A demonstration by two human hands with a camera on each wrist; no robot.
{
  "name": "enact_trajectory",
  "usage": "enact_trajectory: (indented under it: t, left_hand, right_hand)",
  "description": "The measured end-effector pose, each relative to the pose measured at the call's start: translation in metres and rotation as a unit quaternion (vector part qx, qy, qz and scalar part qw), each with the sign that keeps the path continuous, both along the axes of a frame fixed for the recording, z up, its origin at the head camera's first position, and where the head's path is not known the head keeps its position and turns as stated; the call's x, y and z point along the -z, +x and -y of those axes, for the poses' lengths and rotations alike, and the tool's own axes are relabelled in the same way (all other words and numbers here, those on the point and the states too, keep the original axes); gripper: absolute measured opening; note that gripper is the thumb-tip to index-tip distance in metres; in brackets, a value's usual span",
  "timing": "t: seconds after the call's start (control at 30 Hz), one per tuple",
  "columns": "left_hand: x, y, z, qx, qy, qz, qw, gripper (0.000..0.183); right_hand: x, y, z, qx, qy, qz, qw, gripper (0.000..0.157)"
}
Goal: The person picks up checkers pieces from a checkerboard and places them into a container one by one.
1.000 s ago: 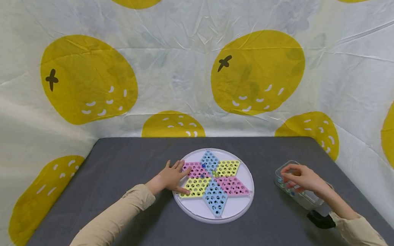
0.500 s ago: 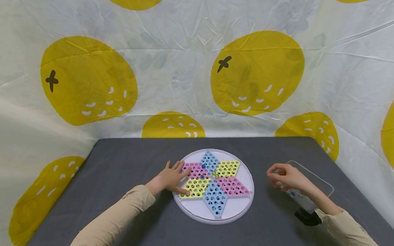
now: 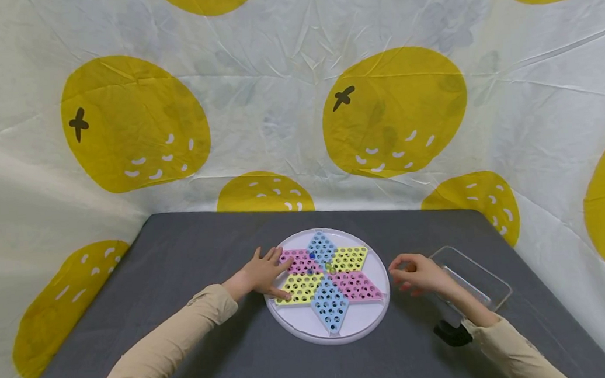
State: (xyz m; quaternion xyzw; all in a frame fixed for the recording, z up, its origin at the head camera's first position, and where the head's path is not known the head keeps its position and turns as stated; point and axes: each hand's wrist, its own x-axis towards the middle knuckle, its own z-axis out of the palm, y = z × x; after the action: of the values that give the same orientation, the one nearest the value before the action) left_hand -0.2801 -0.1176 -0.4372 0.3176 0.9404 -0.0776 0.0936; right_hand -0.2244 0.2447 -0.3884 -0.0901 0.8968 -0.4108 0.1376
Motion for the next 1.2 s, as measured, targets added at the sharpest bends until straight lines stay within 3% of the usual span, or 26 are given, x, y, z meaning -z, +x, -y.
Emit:
enact_trajectory:
  t: [0.6,1.0,1.2]
  left_hand:
    - [-0.002,0.001,0.000,0.002,0.006,0.003,1.0000,0.092]
    - [-0.004,0.003,0.001,0.006,0.015,0.005,0.9999,0.091]
    - [-0.005,0.003,0.000,0.000,0.015,0.009,0.9998,0.092]
  right_hand:
    - [0.011,-0.011,0.032,-0.030,0.009,0.007,0.999,0.018]
    - [0.016,-0.018,0.050,-0.054,-0.017,0.010,0.998,0.022]
    - [0.024,-0.024,0.059,-0.052,0.006,0.006,0.999,0.019]
